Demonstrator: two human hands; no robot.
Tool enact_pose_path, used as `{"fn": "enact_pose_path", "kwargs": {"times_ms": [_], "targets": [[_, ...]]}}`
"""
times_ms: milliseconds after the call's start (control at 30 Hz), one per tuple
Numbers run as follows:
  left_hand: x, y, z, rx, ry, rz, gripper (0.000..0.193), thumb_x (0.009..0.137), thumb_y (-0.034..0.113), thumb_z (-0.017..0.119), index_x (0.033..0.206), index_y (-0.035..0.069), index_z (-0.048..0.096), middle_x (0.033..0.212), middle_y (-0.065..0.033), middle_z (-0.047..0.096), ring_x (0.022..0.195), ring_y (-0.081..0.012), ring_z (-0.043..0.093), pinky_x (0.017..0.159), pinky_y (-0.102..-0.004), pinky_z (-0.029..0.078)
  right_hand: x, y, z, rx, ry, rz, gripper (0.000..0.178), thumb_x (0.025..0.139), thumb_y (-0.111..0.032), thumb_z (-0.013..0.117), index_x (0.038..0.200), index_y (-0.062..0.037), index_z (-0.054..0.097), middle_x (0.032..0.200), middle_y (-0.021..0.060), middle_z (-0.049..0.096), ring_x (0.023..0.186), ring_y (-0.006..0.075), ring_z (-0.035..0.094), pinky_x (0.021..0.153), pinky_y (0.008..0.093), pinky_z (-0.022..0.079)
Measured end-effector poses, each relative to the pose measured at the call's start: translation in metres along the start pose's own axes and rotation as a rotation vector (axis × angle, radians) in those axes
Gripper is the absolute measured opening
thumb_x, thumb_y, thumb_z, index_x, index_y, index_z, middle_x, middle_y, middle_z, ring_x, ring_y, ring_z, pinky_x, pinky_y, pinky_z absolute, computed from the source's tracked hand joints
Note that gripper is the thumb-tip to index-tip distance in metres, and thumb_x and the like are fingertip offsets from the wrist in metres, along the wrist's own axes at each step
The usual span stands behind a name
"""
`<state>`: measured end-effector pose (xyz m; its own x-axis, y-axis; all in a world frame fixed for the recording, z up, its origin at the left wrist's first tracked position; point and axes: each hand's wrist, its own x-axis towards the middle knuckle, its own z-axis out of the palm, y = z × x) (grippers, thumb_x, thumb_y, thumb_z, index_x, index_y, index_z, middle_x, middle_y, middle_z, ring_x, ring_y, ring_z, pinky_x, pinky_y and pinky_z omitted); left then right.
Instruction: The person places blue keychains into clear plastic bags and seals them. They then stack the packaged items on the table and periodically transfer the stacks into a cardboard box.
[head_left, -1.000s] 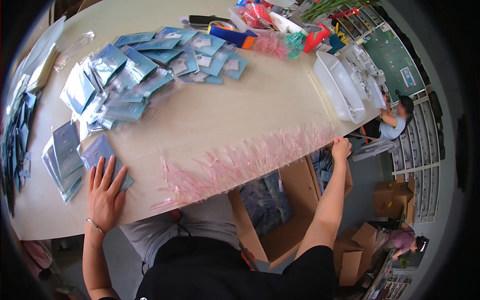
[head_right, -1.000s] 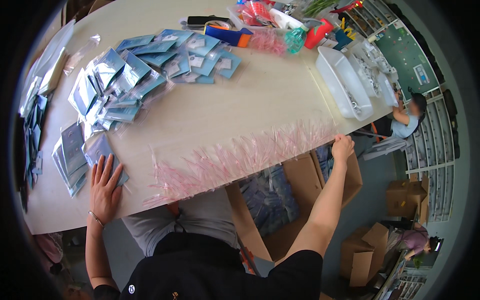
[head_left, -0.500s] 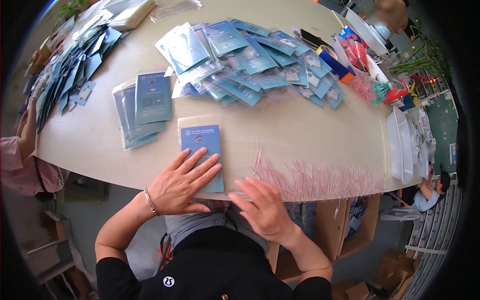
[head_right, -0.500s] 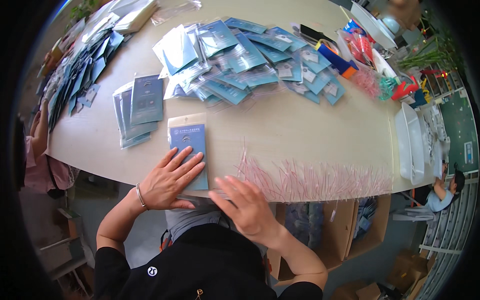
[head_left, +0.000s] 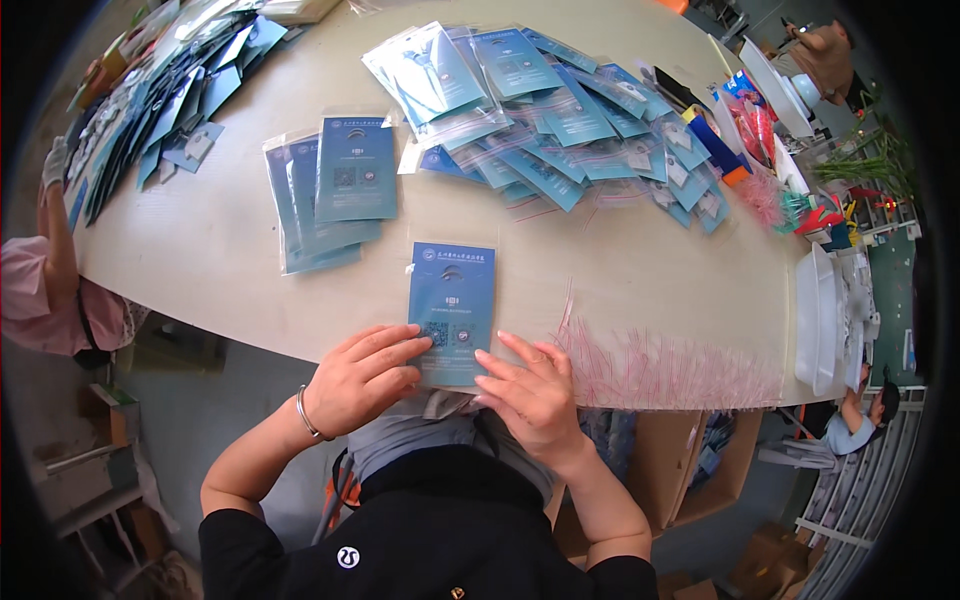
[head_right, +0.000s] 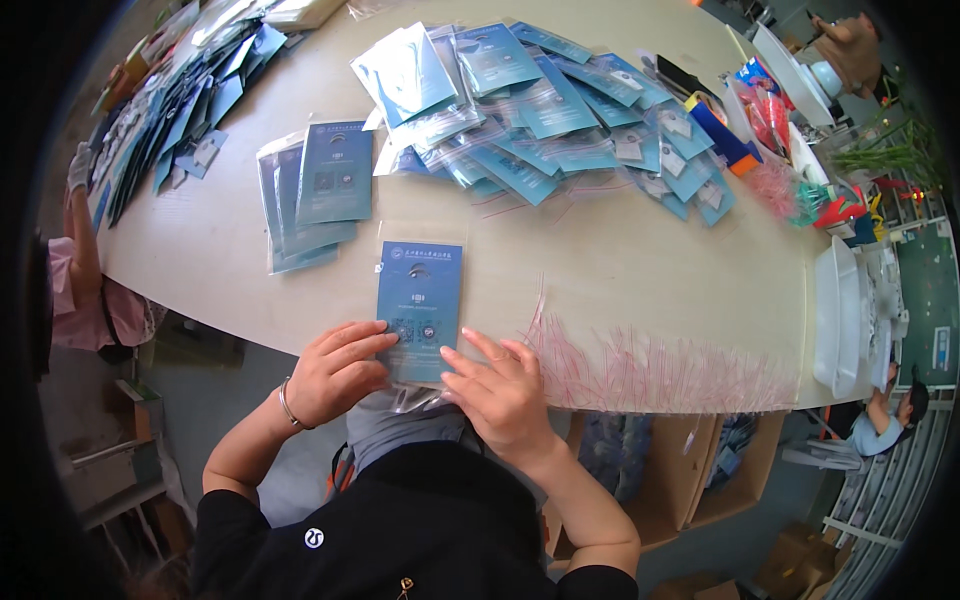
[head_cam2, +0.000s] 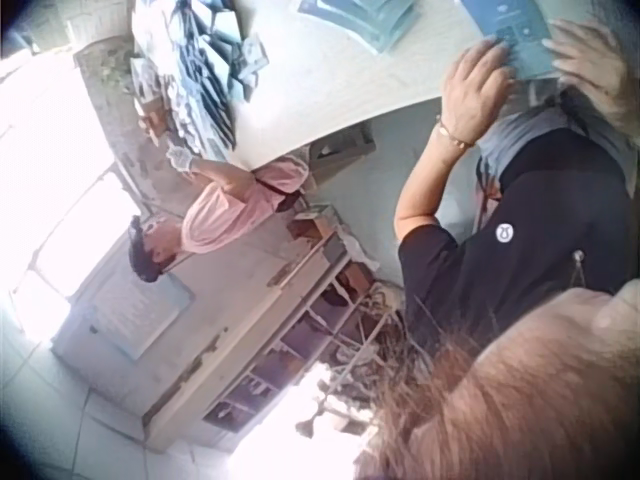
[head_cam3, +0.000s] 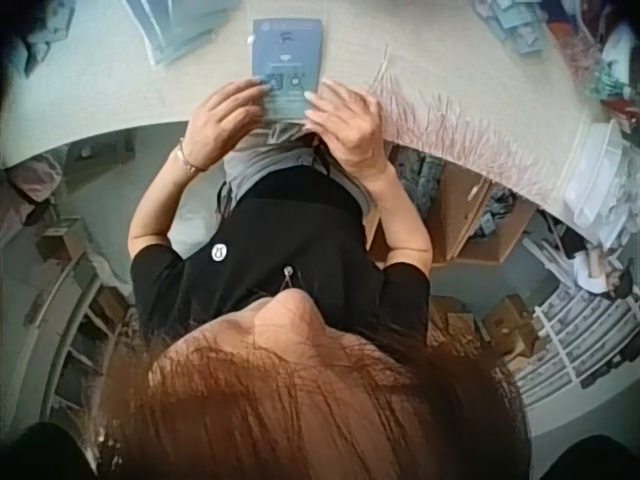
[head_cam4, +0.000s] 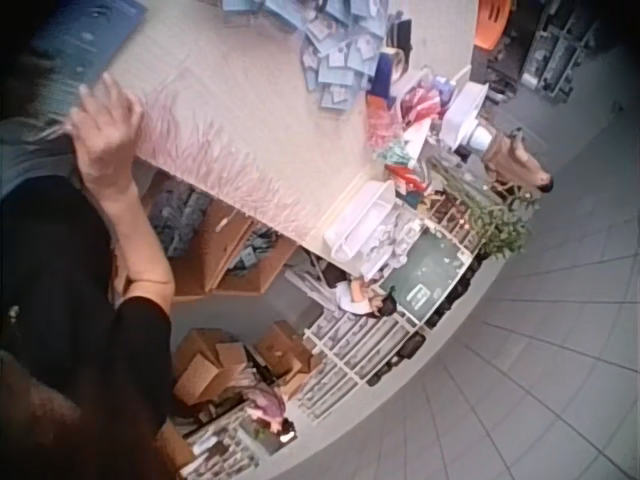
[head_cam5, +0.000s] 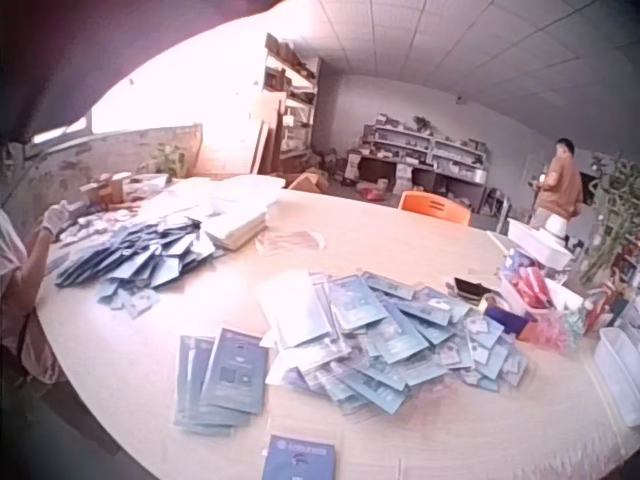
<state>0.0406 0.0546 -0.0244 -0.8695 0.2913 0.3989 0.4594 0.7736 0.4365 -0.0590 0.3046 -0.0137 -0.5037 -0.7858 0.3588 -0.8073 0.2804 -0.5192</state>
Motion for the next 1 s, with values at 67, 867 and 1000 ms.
{"fn": "enact_pose_path", "kwargs": {"times_ms": [67,867,1000], "targets": [[-0.002,-0.001,0.001,-0.006,0.030,0.009,0.026,0.074,0.015,0.079,0.091,0.010,0.060,0.127,-0.0116,0.064,0.121,-0.0318,0.060,0.099,-0.0452,0.050,-0.001,-0.001,0.000,-0.033,0.026,0.016,0.018,0.074,-0.012,0.080,0.090,-0.0096,0.071,0.122,0.0038,0.069,0.126,0.0258,0.056,0.100,0.0465,0.039],[0.015,0.027,-0.006,-0.087,0.108,-0.533,0.017,0.066,0.007,0.082,0.071,0.006,0.066,0.111,-0.0126,0.056,0.113,-0.0364,0.047,0.094,-0.0444,0.040,0.012,-0.036,0.008,-0.125,0.052,0.532,0.015,0.085,-0.016,0.073,0.083,-0.0063,0.063,0.117,0.0127,0.051,0.127,0.0377,0.040,0.102,0.0539,0.028],[0.018,0.029,-0.008,-0.055,0.068,-0.553,0.018,0.065,0.007,0.082,0.073,0.006,0.066,0.108,-0.0126,0.055,0.113,-0.0358,0.046,0.093,-0.0440,0.040,0.011,-0.036,0.009,-0.120,0.085,0.539,0.017,0.082,-0.016,0.076,0.083,-0.0072,0.061,0.113,0.0125,0.050,0.126,0.0373,0.041,0.102,0.0537,0.029]]}}
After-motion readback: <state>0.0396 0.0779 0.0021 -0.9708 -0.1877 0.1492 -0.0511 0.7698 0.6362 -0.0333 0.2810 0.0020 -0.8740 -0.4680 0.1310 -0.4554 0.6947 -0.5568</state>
